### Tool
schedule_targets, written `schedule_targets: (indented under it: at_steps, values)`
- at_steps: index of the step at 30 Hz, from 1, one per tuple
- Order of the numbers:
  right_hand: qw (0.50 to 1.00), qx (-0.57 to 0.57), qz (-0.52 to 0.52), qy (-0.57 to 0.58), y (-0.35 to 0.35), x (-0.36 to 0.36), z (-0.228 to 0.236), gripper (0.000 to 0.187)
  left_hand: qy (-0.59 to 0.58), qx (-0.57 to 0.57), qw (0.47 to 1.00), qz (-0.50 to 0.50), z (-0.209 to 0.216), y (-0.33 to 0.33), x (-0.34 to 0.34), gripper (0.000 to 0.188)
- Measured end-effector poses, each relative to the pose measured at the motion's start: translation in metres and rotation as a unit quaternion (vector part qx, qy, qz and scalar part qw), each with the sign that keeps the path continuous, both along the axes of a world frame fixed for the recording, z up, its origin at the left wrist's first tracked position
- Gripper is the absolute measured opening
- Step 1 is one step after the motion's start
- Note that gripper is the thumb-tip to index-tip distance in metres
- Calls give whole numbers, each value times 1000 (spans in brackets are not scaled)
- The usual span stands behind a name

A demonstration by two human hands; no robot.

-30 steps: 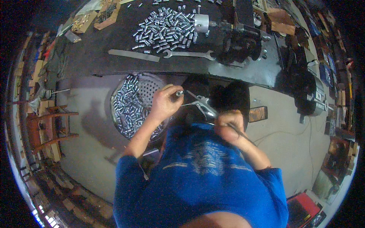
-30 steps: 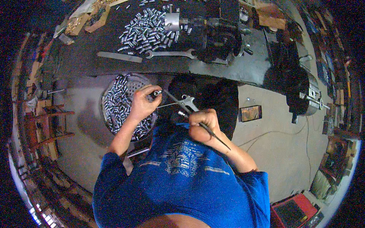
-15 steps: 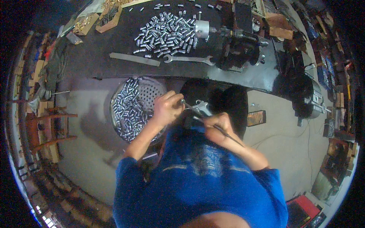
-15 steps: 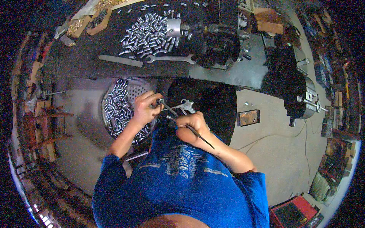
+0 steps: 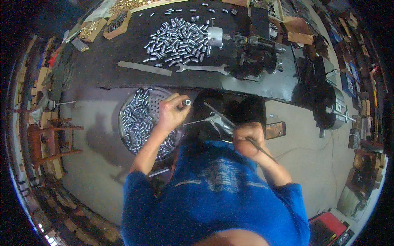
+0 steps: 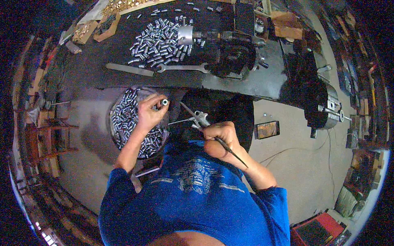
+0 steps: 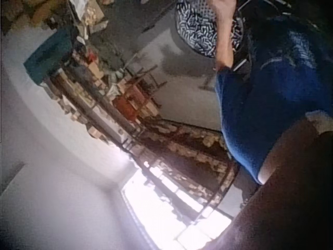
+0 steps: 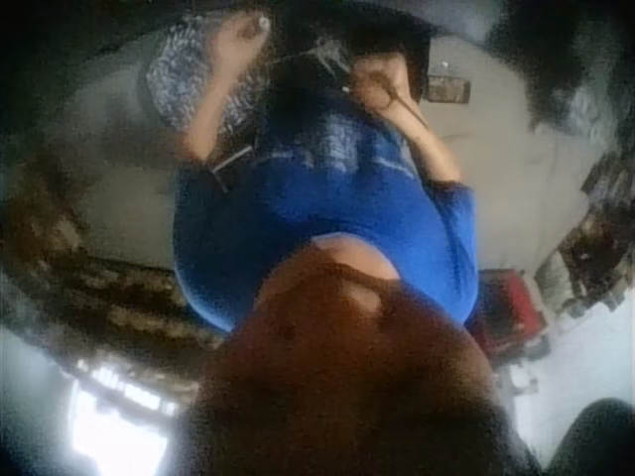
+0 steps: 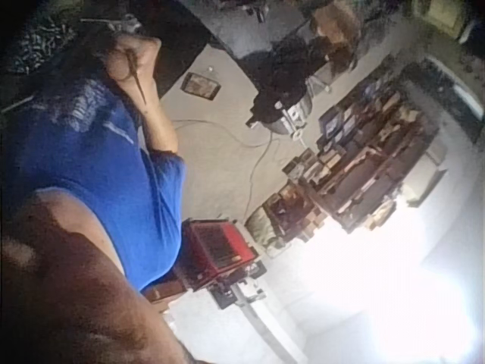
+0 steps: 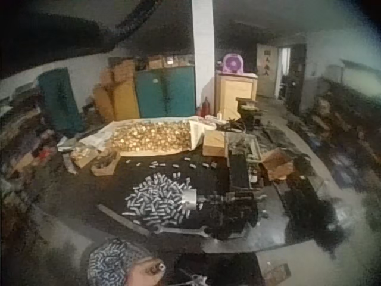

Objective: The person repeatedly picks up metallic cartridge casings from a perforated basket and a pile on the table. They insert each casing into a handheld tool, manipulate it, and then place the casing onto the table. The process is repetitive and involves handling the casings one at a time.

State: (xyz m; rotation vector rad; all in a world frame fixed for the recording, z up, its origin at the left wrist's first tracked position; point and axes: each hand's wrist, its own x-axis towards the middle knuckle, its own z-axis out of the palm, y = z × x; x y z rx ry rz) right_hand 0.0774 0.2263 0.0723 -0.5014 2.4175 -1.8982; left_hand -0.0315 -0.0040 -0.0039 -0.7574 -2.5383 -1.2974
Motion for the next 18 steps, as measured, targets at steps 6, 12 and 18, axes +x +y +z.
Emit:
schedule_targets:
  at_steps: [6, 12, 18]
  values:
    - [997, -24, 38, 64, -12, -5, -8, 44, 43, -30, 998, -22, 11, 11, 3, 22]
    - [999, -2, 31, 13, -15, -10, -14, 27, 91, -18, 993, -72, 7, 14, 5, 24]
    - [1000, 10, -3, 3, -34, -34, -32, 18, 81, -99, 982, -139, 6, 33, 20, 37]
